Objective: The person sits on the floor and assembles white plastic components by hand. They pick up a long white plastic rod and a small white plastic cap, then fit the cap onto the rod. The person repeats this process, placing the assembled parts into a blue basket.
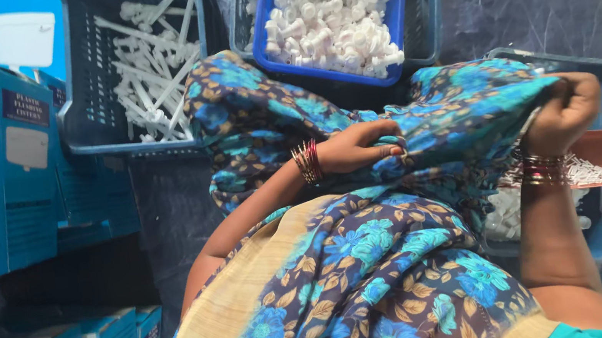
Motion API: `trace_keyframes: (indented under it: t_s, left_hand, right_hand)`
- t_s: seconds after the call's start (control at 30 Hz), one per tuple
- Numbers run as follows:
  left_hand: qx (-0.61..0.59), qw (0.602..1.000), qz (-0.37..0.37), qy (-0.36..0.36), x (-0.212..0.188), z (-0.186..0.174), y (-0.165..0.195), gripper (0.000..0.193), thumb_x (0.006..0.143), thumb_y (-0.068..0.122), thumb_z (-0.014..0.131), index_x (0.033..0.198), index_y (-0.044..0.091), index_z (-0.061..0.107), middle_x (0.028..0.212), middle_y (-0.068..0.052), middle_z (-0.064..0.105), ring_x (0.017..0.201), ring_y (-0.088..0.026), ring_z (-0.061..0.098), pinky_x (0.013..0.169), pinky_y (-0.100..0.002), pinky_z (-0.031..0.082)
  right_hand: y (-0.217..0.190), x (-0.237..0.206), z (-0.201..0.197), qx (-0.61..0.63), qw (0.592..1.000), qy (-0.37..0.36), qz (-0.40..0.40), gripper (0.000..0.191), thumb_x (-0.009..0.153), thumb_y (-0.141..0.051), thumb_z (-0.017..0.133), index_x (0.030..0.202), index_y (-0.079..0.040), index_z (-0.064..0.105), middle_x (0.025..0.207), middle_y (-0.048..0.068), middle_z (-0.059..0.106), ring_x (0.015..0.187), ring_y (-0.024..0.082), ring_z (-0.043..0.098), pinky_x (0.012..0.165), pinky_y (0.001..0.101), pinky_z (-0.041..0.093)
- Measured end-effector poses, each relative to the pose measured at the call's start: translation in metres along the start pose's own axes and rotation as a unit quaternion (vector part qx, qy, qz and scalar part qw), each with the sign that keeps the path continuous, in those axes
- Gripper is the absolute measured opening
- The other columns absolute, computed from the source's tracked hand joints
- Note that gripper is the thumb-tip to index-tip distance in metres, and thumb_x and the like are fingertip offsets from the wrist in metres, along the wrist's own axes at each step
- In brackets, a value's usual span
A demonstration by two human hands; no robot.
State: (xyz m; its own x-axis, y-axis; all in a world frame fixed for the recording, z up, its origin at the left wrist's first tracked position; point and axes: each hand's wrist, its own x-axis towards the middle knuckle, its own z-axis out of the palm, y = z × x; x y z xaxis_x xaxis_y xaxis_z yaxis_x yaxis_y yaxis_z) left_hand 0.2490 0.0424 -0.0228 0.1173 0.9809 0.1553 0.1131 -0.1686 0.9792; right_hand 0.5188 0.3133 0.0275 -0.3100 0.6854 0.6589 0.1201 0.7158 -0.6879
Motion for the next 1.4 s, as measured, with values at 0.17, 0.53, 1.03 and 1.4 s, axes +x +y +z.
trace_keyframes:
  t_s: [0.17, 0.53, 1.03, 1.4]
  left_hand:
    - [-0.067, 0.989, -0.108, -0.079, 0.018, -0.008, -0.031, 0.059, 0.103, 0.045, 0.057, 0.144, 0.004, 0.051, 0.151, -0.015, 0.051, 0.140, -0.021, 0.045, 0.115, -0.035, 0.035]
    - [0.541, 0.801, -0.237, -0.094, 0.042, 0.014, -0.082, 0.028, 0.100, 0.032, 0.053, 0.122, 0.025, 0.068, 0.129, -0.013, 0.064, 0.128, -0.034, 0.059, 0.098, -0.056, 0.047]
    - [0.440, 0.862, -0.164, 0.191, 0.071, -0.142, 0.011, 0.033, 0.081, 0.040, 0.080, 0.103, 0.017, 0.071, 0.103, -0.009, 0.069, 0.102, -0.034, 0.064, 0.082, -0.048, 0.052]
    - [0.268, 0.927, -0.063, 0.254, 0.116, -0.205, -0.036, 0.037, 0.091, 0.040, 0.076, 0.113, 0.011, 0.067, 0.109, -0.011, 0.070, 0.105, -0.028, 0.067, 0.092, -0.042, 0.052]
  right_hand:
    - [-0.027, 0.019, 0.004, -0.128, 0.972, -0.187, -0.063, 0.006, 0.103, 0.001, 0.065, 0.102, 0.001, 0.071, 0.101, 0.015, 0.070, 0.096, 0.030, 0.065, 0.089, 0.0363, 0.051]
    - [-0.017, 0.100, 0.152, -0.133, 0.900, -0.405, -0.091, 0.020, 0.097, -0.020, 0.077, 0.109, -0.004, 0.075, 0.108, 0.017, 0.072, 0.106, 0.036, 0.067, 0.094, 0.0456, 0.050]
    - [0.029, 0.064, 0.301, -0.366, 0.763, -0.532, 0.007, 0.075, 0.067, -0.042, 0.092, 0.125, -0.007, 0.059, 0.103, 0.021, 0.073, 0.095, 0.042, 0.071, 0.077, 0.0531, 0.057]
    - [0.041, 0.094, 0.280, -0.158, 0.870, -0.453, 0.117, 0.053, 0.080, -0.035, 0.082, 0.122, -0.006, 0.066, 0.098, 0.017, 0.074, 0.090, 0.030, 0.072, 0.080, 0.0416, 0.057]
